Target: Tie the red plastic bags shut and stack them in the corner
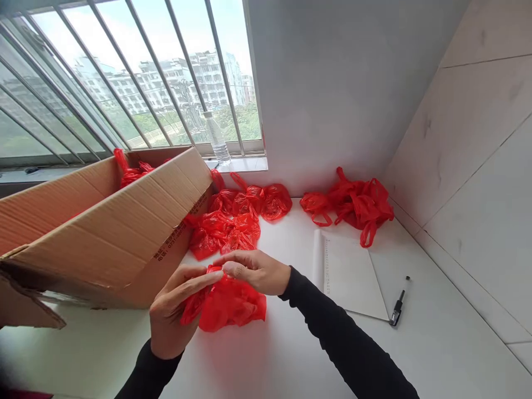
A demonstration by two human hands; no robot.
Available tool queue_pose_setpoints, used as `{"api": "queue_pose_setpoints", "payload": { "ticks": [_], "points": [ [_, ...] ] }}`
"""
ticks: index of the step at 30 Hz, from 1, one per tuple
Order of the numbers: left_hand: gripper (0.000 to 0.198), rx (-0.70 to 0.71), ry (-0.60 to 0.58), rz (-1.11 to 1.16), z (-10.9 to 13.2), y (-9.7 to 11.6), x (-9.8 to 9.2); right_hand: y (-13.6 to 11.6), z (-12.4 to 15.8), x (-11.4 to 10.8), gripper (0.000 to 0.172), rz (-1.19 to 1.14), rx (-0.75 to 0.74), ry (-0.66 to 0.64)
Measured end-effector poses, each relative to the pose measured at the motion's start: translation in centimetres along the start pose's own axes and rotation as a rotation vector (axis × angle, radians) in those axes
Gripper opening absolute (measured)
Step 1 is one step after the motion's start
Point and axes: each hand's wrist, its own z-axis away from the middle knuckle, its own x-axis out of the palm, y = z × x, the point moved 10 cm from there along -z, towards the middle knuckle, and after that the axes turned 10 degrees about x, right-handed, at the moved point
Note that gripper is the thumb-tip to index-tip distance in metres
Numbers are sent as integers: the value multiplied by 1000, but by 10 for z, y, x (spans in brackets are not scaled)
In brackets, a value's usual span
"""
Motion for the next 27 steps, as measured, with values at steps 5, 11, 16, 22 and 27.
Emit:
{"api": "queue_pose_setpoints", "payload": {
  "ticks": [5,11,16,22,27],
  "points": [
    [43,-15,-71,11,-4,2,18,11,4,-10,35,-55,23,2],
    [52,-190,-260,-54,1,-6,42,-9,16,-38,26,56,-43,226],
    [43,-303,-60,-174,35,-10,11,-7,32,-82,14,408,35,449],
    [41,-774,164,-155,131,-53,-19,26,37,-129,11,648,282,520],
    [48,-580,64,-124,99,-57,21,29,16,-86,23,568,110,396]
  ]
}}
